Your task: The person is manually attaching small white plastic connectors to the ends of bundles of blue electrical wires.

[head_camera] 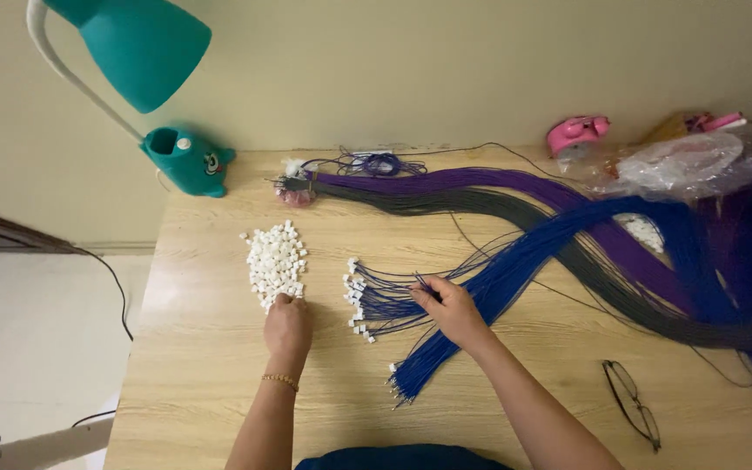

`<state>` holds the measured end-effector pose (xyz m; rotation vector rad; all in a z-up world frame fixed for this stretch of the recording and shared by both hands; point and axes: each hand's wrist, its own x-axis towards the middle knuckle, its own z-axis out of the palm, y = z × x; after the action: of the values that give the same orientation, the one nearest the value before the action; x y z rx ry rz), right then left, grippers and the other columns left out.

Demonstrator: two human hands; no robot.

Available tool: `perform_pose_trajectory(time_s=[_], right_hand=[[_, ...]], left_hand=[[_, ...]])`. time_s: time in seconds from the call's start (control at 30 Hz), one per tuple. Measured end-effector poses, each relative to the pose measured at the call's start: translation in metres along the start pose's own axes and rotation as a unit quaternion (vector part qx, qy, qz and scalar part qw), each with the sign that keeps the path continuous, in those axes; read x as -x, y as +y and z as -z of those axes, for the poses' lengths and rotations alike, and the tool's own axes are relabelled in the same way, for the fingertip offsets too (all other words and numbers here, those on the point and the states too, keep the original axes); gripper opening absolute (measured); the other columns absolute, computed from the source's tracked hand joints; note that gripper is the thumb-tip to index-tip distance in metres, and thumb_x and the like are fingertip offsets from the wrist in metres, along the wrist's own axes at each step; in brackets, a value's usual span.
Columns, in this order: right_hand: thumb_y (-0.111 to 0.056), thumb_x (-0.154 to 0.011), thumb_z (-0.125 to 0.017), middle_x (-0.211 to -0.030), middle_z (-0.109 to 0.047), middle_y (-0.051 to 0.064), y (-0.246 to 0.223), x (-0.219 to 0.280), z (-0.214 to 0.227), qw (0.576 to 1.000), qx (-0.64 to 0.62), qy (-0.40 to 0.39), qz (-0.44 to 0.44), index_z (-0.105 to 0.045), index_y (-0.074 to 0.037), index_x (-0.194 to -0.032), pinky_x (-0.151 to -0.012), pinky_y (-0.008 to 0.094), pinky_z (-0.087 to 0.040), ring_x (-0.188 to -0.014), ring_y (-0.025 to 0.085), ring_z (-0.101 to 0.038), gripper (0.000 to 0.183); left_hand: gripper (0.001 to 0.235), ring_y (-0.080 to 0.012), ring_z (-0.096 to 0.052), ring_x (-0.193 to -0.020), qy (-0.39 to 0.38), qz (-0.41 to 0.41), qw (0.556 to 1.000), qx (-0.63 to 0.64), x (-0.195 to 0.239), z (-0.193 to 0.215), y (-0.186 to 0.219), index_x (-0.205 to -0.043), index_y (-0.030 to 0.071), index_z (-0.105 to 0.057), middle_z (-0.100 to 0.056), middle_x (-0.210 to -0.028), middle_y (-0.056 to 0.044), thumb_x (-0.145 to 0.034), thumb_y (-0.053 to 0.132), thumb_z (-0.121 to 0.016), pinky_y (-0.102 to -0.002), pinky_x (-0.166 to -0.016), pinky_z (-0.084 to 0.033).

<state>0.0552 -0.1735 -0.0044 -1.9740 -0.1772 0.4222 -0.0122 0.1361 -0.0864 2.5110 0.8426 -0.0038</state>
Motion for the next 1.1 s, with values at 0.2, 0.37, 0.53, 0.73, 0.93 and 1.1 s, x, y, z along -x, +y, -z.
perform_pose_trajectory(time_s=[0.2,0.37,0.53,0.73,0.93,1.1], right_hand=[[-0.025,-0.095,-0.070,-0.091,-0.076,0.001,0.015,-0.004,0.003,1.000,-0.001,0.008,0.020,-0.073,-0.003,-0.108,-0.075,0.026,-0.054,-0.082,0.006,-0.066,0.026],[-0.023,-0.094,-0.070,-0.087,-0.073,0.001,0.012,-0.004,-0.001,0.999,-0.031,0.002,0.034,-0.074,-0.002,-0.105,-0.071,0.027,-0.053,-0.079,0.007,-0.062,0.023],[-0.025,-0.093,-0.070,-0.085,-0.073,0.000,-0.005,0.002,0.004,1.000,0.002,-0.001,-0.018,-0.075,-0.004,-0.101,-0.068,0.027,-0.052,-0.076,0.009,-0.063,0.023],[-0.025,-0.090,-0.073,-0.085,-0.074,-0.002,0.008,0.001,0.003,0.999,-0.016,0.007,0.037,-0.073,-0.002,-0.097,-0.069,0.025,-0.054,-0.077,0.006,-0.065,0.024],[-0.025,-0.093,-0.071,-0.081,-0.072,0.001,-0.006,0.002,0.003,1.000,-0.005,-0.018,-0.009,-0.075,-0.004,-0.099,-0.064,0.027,-0.051,-0.071,0.007,-0.060,0.023],[-0.024,-0.091,-0.072,-0.077,-0.072,0.000,-0.002,0.002,0.001,1.000,-0.005,-0.011,-0.001,-0.075,-0.002,-0.095,-0.061,0.026,-0.051,-0.068,0.006,-0.061,0.022]], left_hand=[[0.010,-0.0243,-0.074,-0.076,0.002,-0.134,0.979,0.150,0.020,0.013,0.042,-0.093,0.005,-0.075,-0.076,-0.087,-0.012,-0.084,0.012,-0.075,-0.036,-0.071,-0.060],[0.015,-0.0155,-0.071,-0.078,-0.213,-0.015,0.876,0.433,0.045,0.003,0.091,-0.102,0.001,-0.071,-0.075,-0.088,-0.005,-0.092,0.012,-0.073,-0.030,-0.073,-0.062],[0.021,-0.0141,-0.069,-0.084,-0.318,0.017,0.726,0.609,0.060,-0.018,0.106,-0.117,-0.001,-0.069,-0.071,-0.095,-0.007,-0.100,0.010,-0.065,-0.030,-0.077,-0.062],[0.021,-0.0141,-0.067,-0.086,-0.361,0.056,0.668,0.648,0.068,-0.018,0.117,-0.122,0.002,-0.066,-0.068,-0.096,-0.006,-0.102,0.007,-0.058,-0.031,-0.080,-0.063],[0.020,-0.0144,-0.066,-0.088,-0.362,0.072,0.631,0.682,0.066,-0.022,0.112,-0.121,0.002,-0.062,-0.067,-0.100,-0.005,-0.104,0.007,-0.055,-0.033,-0.084,-0.061],[0.020,-0.0137,-0.064,-0.087,-0.372,0.058,0.637,0.672,0.068,-0.019,0.114,-0.121,0.002,-0.062,-0.065,-0.099,-0.005,-0.105,0.008,-0.053,-0.032,-0.083,-0.060]])
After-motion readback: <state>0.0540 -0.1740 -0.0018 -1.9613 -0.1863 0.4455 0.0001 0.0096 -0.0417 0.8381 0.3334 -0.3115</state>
